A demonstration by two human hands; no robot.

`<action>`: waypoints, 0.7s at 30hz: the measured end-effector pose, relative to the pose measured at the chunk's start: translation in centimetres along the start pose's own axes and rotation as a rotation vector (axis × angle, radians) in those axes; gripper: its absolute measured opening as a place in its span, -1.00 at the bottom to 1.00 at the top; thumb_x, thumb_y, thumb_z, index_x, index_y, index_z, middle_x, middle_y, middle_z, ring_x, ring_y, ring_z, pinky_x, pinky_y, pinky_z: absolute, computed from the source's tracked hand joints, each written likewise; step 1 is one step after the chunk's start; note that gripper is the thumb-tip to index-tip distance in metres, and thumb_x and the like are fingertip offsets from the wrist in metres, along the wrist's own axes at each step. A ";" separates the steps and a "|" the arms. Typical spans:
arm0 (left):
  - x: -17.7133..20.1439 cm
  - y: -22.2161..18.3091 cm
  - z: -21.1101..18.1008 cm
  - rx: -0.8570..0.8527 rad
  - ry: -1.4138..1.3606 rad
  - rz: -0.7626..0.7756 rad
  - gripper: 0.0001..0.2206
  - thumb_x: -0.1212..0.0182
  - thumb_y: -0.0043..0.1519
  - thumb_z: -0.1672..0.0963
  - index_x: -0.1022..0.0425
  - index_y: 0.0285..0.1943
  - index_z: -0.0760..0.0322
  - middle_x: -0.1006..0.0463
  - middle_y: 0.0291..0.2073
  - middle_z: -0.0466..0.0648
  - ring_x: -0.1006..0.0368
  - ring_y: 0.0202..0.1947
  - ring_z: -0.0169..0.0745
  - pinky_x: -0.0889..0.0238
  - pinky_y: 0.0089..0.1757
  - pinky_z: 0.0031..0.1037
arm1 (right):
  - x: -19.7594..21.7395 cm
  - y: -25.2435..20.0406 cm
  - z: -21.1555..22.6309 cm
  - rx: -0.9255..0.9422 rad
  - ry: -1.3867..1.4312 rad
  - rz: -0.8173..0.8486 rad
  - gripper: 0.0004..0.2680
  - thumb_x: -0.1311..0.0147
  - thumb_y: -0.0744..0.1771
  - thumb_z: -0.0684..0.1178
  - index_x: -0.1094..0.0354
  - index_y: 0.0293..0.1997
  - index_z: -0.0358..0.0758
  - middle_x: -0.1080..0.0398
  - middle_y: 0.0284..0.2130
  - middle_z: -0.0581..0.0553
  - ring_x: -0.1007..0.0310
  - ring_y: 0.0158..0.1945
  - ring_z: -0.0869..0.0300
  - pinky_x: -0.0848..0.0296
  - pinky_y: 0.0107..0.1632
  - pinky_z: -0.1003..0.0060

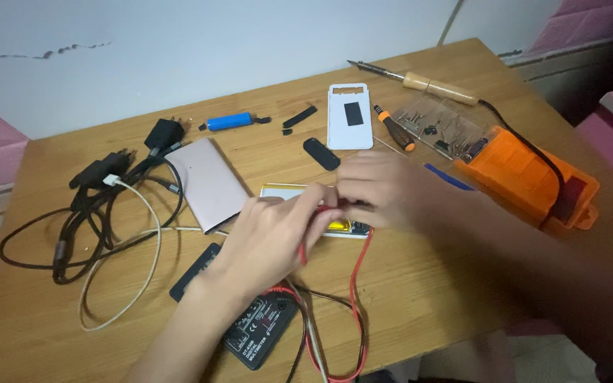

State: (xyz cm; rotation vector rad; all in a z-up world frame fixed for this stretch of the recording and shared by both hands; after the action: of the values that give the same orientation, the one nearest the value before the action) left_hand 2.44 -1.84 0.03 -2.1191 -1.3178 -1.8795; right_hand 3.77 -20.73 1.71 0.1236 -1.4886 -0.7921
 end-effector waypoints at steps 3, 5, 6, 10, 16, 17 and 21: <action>0.8 0.5 0.0 0.037 0.003 0.019 -0.85 -0.06 0.35 0.08 -0.35 0.06 0.09 -0.57 -0.58 -0.01 -0.60 -0.51 0.06 -0.45 -0.39 -0.23 | 0.5 0.3 -0.4 0.060 -0.077 0.014 -0.90 -0.16 0.36 -0.12 -0.37 -0.30 -0.28 -0.34 -0.44 -0.12 -0.42 -0.34 0.01 -0.36 -0.25 0.18; 1.5 0.8 -0.3 0.052 0.015 0.036 -0.79 -0.09 0.33 0.10 -0.34 0.12 0.12 -0.57 -0.57 0.04 -0.61 -0.50 0.11 -0.45 -0.40 -0.17 | 0.9 0.5 -0.4 0.081 -0.115 0.024 -0.91 -0.17 0.35 -0.13 -0.38 -0.28 -0.31 -0.36 -0.42 -0.15 -0.44 -0.33 0.03 -0.37 -0.23 0.18; 2.1 0.9 -0.4 0.092 0.009 0.020 -0.76 -0.11 0.32 0.08 -0.35 0.13 0.12 -0.56 -0.56 0.06 -0.60 -0.49 0.15 -0.44 -0.40 -0.13 | 1.4 0.7 -0.3 0.088 -0.127 -0.001 -0.91 -0.14 0.37 -0.11 -0.39 -0.27 -0.30 -0.36 -0.41 -0.13 -0.44 -0.34 0.05 -0.37 -0.23 0.20; 2.7 0.6 0.2 0.298 -0.336 -0.092 -0.56 -0.28 0.17 0.09 -0.39 0.26 0.15 -0.58 -0.36 0.05 -0.58 -0.38 0.12 -0.44 -0.33 -0.20 | 1.3 0.0 -1.7 0.050 -0.131 -0.122 -0.89 -0.11 0.39 -0.07 -0.46 -0.16 -0.29 -0.34 -0.42 -0.08 -0.40 -0.37 0.11 -0.35 -0.26 0.29; 1.1 0.4 1.6 0.202 -0.537 -0.122 -0.65 0.18 0.37 0.13 -0.53 0.16 0.29 -0.68 -0.20 0.14 -0.62 -0.12 0.15 -0.44 -0.09 -0.11 | 0.6 -1.0 -2.8 -0.073 -0.207 -0.196 -0.91 -0.22 0.34 -0.09 -0.50 -0.17 -0.26 -0.39 -0.44 -0.06 -0.39 -0.37 0.16 -0.33 -0.22 0.29; 1.7 0.6 1.1 0.203 -0.533 -0.122 -0.65 0.18 0.37 0.13 -0.53 0.16 0.29 -0.68 -0.20 0.14 -0.62 -0.12 0.15 -0.44 -0.09 -0.11 | 0.4 -1.1 -3.0 -0.070 -0.205 -0.199 -0.91 -0.22 0.34 -0.09 -0.50 -0.17 -0.26 -0.39 -0.44 -0.06 -0.39 -0.37 0.16 -0.33 -0.22 0.29; 2.9 1.3 -0.3 0.187 -0.443 -0.158 -0.69 0.13 0.37 0.19 -0.54 0.13 0.33 -0.68 -0.17 0.18 -0.61 -0.11 0.26 -0.44 -0.08 -0.08 | 0.2 -1.1 -2.8 -0.104 -0.171 -0.174 -0.92 -0.23 0.34 -0.08 -0.51 -0.18 -0.22 -0.39 -0.43 -0.02 -0.40 -0.37 0.19 -0.36 -0.22 0.32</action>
State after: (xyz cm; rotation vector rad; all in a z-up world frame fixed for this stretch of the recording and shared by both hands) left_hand 2.69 -1.22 3.16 -2.4798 -1.7048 -1.2991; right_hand 5.91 -22.76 0.95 0.1104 -1.6092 -1.0406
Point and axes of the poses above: each hand's wrist, its own y-axis towards the middle knuckle, its own x-axis out of the back of the hand, z = x × y, the point moved 3 cm from there along y, towards the middle knuckle
